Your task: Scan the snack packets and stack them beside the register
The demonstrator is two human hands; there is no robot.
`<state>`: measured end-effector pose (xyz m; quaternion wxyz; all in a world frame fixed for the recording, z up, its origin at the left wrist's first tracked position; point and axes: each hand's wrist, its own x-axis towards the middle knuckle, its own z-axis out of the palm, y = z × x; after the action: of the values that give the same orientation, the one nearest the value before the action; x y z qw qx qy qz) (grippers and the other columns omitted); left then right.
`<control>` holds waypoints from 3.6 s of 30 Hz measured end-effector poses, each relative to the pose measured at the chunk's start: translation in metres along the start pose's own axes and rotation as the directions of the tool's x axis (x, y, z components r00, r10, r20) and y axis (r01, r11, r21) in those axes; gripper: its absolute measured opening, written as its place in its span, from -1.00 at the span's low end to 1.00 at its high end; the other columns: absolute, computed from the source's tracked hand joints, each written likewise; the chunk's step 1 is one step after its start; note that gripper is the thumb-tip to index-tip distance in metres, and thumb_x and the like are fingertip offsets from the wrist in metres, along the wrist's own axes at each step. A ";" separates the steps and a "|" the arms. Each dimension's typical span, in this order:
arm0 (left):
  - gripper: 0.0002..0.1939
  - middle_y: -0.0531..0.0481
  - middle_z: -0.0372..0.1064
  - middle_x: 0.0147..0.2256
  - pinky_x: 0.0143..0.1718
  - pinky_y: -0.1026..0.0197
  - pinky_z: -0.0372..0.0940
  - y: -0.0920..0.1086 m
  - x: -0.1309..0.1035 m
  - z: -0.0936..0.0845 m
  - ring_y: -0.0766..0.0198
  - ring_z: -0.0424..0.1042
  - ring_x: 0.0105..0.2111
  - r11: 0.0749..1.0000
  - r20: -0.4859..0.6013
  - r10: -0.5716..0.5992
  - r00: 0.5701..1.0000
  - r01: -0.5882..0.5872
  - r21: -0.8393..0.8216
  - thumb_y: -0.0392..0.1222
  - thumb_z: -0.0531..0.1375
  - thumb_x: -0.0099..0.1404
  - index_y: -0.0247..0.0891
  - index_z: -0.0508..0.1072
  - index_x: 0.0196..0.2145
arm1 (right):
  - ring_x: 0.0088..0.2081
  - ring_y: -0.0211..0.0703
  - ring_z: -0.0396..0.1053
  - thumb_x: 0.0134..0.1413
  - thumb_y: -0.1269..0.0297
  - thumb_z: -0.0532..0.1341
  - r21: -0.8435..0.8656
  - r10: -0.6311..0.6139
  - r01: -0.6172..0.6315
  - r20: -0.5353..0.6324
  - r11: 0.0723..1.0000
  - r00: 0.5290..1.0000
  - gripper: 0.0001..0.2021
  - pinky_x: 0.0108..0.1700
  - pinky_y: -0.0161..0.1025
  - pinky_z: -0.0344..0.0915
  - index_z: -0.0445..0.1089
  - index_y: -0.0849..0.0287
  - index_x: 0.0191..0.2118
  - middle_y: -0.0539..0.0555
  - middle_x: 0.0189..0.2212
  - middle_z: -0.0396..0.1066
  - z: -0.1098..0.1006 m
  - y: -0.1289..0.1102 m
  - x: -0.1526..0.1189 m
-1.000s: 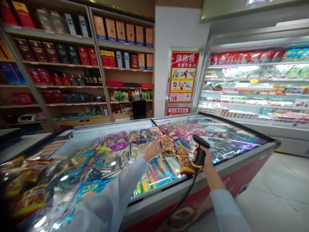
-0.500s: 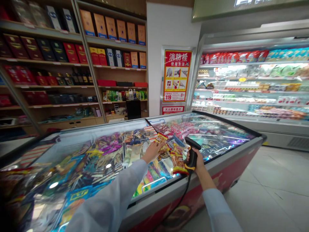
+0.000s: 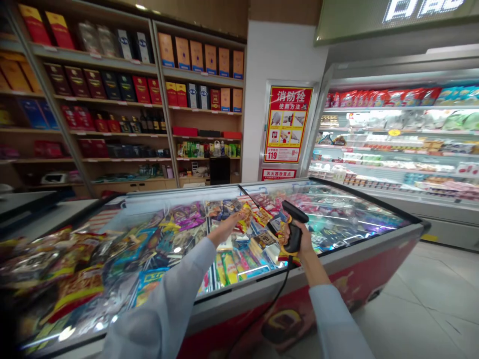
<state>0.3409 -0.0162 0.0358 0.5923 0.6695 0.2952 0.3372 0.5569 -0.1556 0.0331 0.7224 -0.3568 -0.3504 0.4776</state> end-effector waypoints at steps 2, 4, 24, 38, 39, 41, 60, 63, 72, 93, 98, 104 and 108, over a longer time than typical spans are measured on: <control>-0.57 -0.16 0.50 -0.21 -0.18 0.05 0.39 0.006 -0.018 -0.019 0.15 0.50 -0.26 0.990 -0.038 -0.098 0.994 0.094 -0.103 -0.01 -0.01 0.33 -0.28 0.33 0.04 | -0.69 -0.30 0.13 -0.11 0.06 0.20 -0.016 0.011 -0.010 0.037 1.000 0.999 -0.77 -0.67 -0.34 0.12 0.24 0.11 -0.49 -0.07 -0.71 0.17 0.022 0.007 -0.002; -0.61 -0.15 0.51 -0.24 -0.22 0.11 0.41 0.011 -0.038 -0.039 0.20 0.50 -0.28 0.952 -0.103 -0.197 0.975 0.166 -0.256 -0.05 0.01 0.33 -0.31 0.33 0.01 | -0.70 -0.30 0.13 -0.12 0.06 0.20 -0.019 0.016 -0.014 0.088 1.000 0.996 -0.76 -0.68 -0.34 0.12 0.23 0.11 -0.51 -0.06 -0.72 0.18 0.043 0.017 -0.003; -0.53 -0.06 0.48 -0.41 -0.42 0.26 0.33 -0.040 -0.145 -0.173 0.18 0.48 -0.36 0.869 -0.604 -0.093 0.791 -0.231 -0.437 0.08 0.34 -0.11 -0.34 0.43 -0.34 | -0.72 -0.34 0.12 -0.10 0.03 0.19 0.022 0.385 -0.423 0.374 0.906 0.844 -0.72 -0.70 -0.40 0.05 0.28 0.17 -0.49 -0.08 -0.75 0.19 0.163 0.175 -0.042; -0.48 -0.09 0.49 -0.31 -0.28 0.22 0.33 -0.052 -0.146 -0.172 0.18 0.47 -0.30 0.861 -0.558 -0.054 0.828 -0.244 -0.446 0.14 0.34 -0.11 -0.32 0.49 -0.29 | -0.73 -0.35 0.13 -0.08 0.10 0.21 0.100 0.353 -0.423 0.400 0.901 0.846 -0.76 -0.71 -0.42 0.08 0.33 0.19 -0.39 -0.09 -0.72 0.22 0.163 0.167 -0.051; -0.48 -0.09 0.50 -0.31 -0.29 0.21 0.33 -0.053 -0.145 -0.173 0.18 0.47 -0.30 0.860 -0.553 -0.058 0.831 -0.240 -0.451 0.14 0.34 -0.11 -0.33 0.49 -0.29 | -0.73 -0.35 0.12 -0.08 0.10 0.21 0.106 0.351 -0.425 0.408 0.899 0.843 -0.76 -0.72 -0.42 0.08 0.33 0.19 -0.38 -0.09 -0.72 0.22 0.163 0.167 -0.051; -0.48 -0.11 0.50 -0.32 -0.29 0.19 0.34 -0.054 -0.143 -0.175 0.15 0.48 -0.30 0.859 -0.537 -0.066 0.841 -0.226 -0.459 0.13 0.34 -0.12 -0.34 0.49 -0.30 | -0.73 -0.35 0.11 -0.07 0.10 0.20 0.109 0.352 -0.433 0.422 0.895 0.835 -0.76 -0.72 -0.41 0.08 0.33 0.19 -0.37 -0.10 -0.73 0.21 0.162 0.167 -0.051; -0.53 -0.13 0.51 -0.23 -0.07 0.09 0.27 -0.014 -0.179 -0.198 0.02 0.42 -0.09 0.995 -0.632 0.078 0.771 -0.019 0.099 0.12 0.24 0.05 -0.26 0.50 -0.18 | -0.67 -0.30 0.18 -0.08 0.10 0.19 0.025 0.405 -0.430 0.288 0.903 0.868 -0.77 -0.65 -0.36 0.14 0.29 0.16 -0.50 -0.04 -0.69 0.25 0.187 0.160 -0.047; -0.55 -0.13 0.51 -0.21 -0.01 0.07 0.22 0.013 -0.212 -0.222 -0.03 0.40 -0.07 0.947 -0.702 0.213 0.680 0.034 0.321 0.07 0.26 0.06 -0.20 0.50 -0.13 | -0.68 -0.30 0.17 -0.08 0.13 0.18 0.041 0.373 -0.409 0.334 0.912 0.865 -0.80 -0.67 -0.36 0.12 0.29 0.16 -0.49 -0.05 -0.70 0.24 0.217 0.157 -0.045; -0.42 -0.30 0.46 -0.12 -0.06 -0.04 0.22 0.076 -0.294 -0.315 -0.11 0.42 -0.10 0.576 -0.792 0.419 0.445 0.544 0.610 0.13 0.01 0.27 -0.25 0.31 0.13 | -0.69 -0.31 0.17 -0.08 0.12 0.18 0.063 0.354 -0.431 0.471 0.900 0.808 -0.79 -0.67 -0.37 0.15 0.31 0.17 -0.47 -0.06 -0.70 0.24 0.309 0.194 -0.047; -0.55 -0.12 0.24 0.16 0.27 -0.04 -0.10 -0.028 -0.338 -0.339 0.07 0.17 0.18 0.492 -0.580 0.738 0.345 0.313 0.812 -0.21 -0.04 0.32 -0.18 0.31 0.13 | -0.69 -0.31 0.16 -0.05 0.03 0.16 -0.031 0.544 -0.639 0.557 0.769 0.628 -0.72 -0.65 -0.38 0.09 0.28 0.16 -0.51 -0.05 -0.71 0.22 0.335 0.268 -0.063; -0.55 -0.13 0.21 0.17 0.24 -0.05 -0.05 -0.028 -0.338 -0.341 0.04 0.16 0.18 0.499 -0.580 0.747 0.324 0.303 0.812 -0.22 -0.03 0.31 -0.19 0.33 0.12 | -0.71 -0.32 0.15 -0.10 0.01 0.18 -0.035 0.534 -0.619 0.546 0.785 0.646 -0.70 -0.68 -0.38 0.09 0.29 0.18 -0.51 -0.06 -0.72 0.22 0.334 0.274 -0.060; -0.62 -0.20 0.23 0.14 0.22 -0.09 -0.05 -0.015 -0.337 -0.338 0.02 0.16 0.17 0.456 -0.570 0.764 0.304 0.371 0.809 -0.19 -0.02 0.30 -0.24 0.42 0.01 | -0.71 -0.32 0.15 -0.09 -0.01 0.16 -0.088 0.587 -0.644 0.521 0.760 0.620 -0.68 -0.66 -0.37 0.11 0.27 0.18 -0.56 -0.05 -0.74 0.21 0.337 0.271 -0.061; -0.66 -0.21 0.28 0.08 0.19 -0.10 -0.01 0.015 -0.329 -0.331 0.01 0.19 0.14 0.415 -0.565 0.766 0.306 0.436 0.799 -0.15 0.01 0.28 -0.25 0.48 -0.10 | -0.71 -0.31 0.15 -0.07 0.01 0.14 -0.105 0.618 -0.648 0.445 0.755 0.648 -0.68 -0.67 -0.36 0.11 0.27 0.17 -0.56 -0.04 -0.74 0.23 0.342 0.267 -0.063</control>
<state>-0.1215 -0.0833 0.0405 -0.2010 0.5685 0.6083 0.5162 0.1314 -0.0761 -0.0334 0.4184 -0.3116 -0.3466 0.7795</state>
